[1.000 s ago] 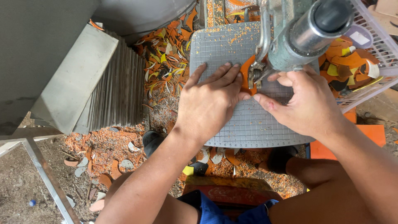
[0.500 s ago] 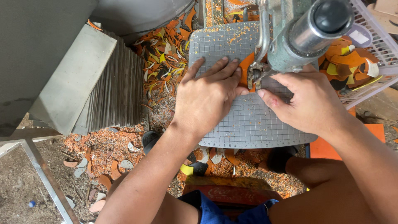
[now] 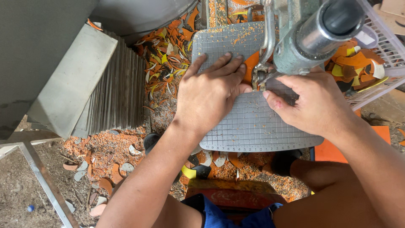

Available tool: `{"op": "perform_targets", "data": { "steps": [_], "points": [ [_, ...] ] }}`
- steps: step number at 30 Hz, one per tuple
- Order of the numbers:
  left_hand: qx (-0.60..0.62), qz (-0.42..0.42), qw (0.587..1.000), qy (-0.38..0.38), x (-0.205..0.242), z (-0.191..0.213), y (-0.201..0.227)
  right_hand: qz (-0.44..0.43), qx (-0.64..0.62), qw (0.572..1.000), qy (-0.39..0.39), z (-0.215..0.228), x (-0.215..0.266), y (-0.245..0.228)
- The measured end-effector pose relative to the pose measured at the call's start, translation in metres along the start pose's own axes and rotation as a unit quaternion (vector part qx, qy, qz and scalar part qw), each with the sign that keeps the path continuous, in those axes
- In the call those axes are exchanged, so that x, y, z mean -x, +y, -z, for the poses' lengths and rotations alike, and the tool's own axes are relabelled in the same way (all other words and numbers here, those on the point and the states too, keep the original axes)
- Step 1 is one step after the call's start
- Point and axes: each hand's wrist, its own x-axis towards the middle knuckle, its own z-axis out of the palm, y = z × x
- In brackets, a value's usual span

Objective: The person uses a vertical band saw to trim and shape orange sole pieces. They guide each piece against the blade, rotate it to follow contours, and remove finished pieces to a nearby basket. The workspace is cluttered with orange and yellow offcuts.

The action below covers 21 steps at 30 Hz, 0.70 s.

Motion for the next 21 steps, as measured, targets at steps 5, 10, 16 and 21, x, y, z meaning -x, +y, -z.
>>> {"op": "perform_targets", "data": {
  "steps": [5,10,16,21],
  "points": [
    [0.004,-0.004,1.000,-0.006,-0.0018,0.0005,-0.0025,-0.003,0.008,1.000,0.002,-0.0011,0.0011,0.0021],
    [0.003,-0.003,1.000,-0.004,-0.0036,0.0004,-0.0029,0.026,0.032,0.999,0.014,-0.0014,0.0021,0.0043],
    [0.001,-0.007,1.000,-0.007,-0.0063,0.0000,-0.0050,0.031,0.068,0.997,0.014,-0.0025,0.0030,0.0048],
    [-0.010,-0.010,1.000,-0.011,-0.0076,-0.0023,-0.0067,0.034,0.100,0.994,0.011,-0.0035,0.0023,0.0042]
  ]
}}
